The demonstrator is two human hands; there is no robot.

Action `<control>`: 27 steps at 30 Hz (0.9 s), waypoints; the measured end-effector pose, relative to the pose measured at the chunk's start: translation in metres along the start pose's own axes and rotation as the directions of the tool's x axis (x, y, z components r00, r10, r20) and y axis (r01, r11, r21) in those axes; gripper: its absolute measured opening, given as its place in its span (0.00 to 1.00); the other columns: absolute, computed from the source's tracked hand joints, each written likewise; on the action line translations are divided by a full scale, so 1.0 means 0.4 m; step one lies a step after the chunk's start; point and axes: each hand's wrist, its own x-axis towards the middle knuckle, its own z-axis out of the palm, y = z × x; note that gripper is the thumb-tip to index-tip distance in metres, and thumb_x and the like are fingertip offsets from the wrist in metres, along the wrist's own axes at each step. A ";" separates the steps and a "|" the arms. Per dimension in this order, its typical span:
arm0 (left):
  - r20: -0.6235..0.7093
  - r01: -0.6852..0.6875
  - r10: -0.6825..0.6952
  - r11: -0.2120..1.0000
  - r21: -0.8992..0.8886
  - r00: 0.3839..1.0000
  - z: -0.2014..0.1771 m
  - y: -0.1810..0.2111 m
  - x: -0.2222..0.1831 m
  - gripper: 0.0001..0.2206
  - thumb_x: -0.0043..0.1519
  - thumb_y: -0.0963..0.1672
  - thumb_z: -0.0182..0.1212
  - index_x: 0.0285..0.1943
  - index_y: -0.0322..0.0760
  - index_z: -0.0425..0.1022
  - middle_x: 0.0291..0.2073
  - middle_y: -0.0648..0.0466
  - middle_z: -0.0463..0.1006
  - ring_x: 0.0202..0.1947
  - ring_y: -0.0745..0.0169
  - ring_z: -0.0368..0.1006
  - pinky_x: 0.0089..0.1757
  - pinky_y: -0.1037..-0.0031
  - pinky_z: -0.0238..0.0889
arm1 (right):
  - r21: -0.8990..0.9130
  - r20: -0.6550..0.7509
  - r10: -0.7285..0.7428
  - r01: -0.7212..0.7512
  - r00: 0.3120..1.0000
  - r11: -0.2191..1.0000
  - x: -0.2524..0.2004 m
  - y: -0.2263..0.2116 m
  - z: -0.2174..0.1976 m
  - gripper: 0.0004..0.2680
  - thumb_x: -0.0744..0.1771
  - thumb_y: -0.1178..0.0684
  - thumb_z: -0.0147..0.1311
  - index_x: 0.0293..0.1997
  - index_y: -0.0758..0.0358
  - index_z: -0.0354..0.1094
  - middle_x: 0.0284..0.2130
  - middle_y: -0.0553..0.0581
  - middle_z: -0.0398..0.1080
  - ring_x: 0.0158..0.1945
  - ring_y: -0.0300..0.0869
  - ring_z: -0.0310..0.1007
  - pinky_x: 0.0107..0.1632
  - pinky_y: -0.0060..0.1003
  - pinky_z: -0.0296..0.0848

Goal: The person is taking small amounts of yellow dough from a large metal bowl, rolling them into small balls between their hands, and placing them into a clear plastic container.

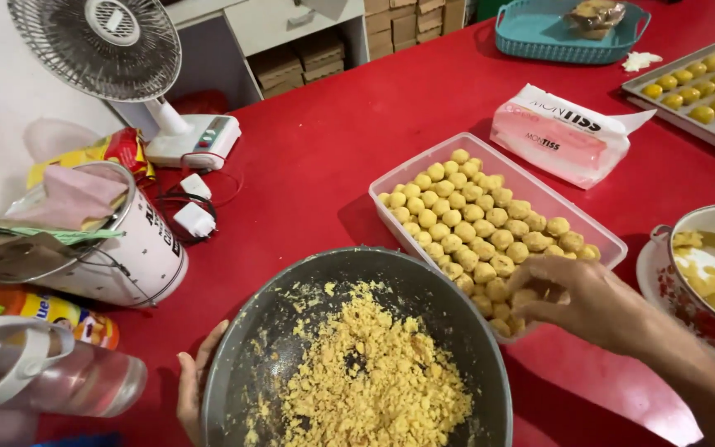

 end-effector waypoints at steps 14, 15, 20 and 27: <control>-0.131 -0.102 0.114 0.990 0.095 0.985 -0.025 -0.021 -0.041 0.27 0.75 0.55 0.38 0.61 0.30 0.73 0.60 0.39 0.76 0.59 0.41 0.72 0.57 0.47 0.64 | 0.079 -0.092 -0.758 0.764 0.645 0.640 -0.009 -0.165 0.120 0.14 0.59 0.48 0.67 0.48 0.52 0.80 0.42 0.48 0.84 0.42 0.37 0.85 0.44 0.31 0.83; -0.140 -0.108 0.121 0.989 0.101 0.983 -0.022 -0.021 -0.039 0.27 0.74 0.55 0.38 0.61 0.30 0.73 0.60 0.39 0.76 0.59 0.41 0.72 0.57 0.47 0.64 | 0.043 0.182 -0.730 0.736 0.659 0.676 -0.003 -0.177 0.162 0.22 0.61 0.46 0.69 0.60 0.50 0.68 0.56 0.53 0.70 0.56 0.44 0.71 0.56 0.38 0.69; -0.160 -0.123 0.140 0.987 0.107 0.977 -0.035 -0.023 -0.050 0.27 0.74 0.55 0.38 0.61 0.30 0.73 0.60 0.39 0.77 0.59 0.41 0.72 0.57 0.47 0.64 | -0.141 0.643 -0.528 0.764 0.555 0.630 0.012 -0.260 0.293 0.36 0.62 0.53 0.73 0.76 0.50 0.48 0.77 0.60 0.33 0.77 0.52 0.36 0.69 0.51 0.49; -0.173 -0.129 0.143 0.988 0.089 0.975 -0.035 -0.019 -0.043 0.27 0.74 0.55 0.38 0.61 0.30 0.73 0.60 0.39 0.77 0.59 0.41 0.73 0.57 0.48 0.64 | -0.276 0.534 -0.630 0.821 0.564 0.501 0.038 -0.243 0.393 0.09 0.66 0.68 0.54 0.44 0.59 0.72 0.34 0.51 0.72 0.34 0.39 0.75 0.32 0.36 0.82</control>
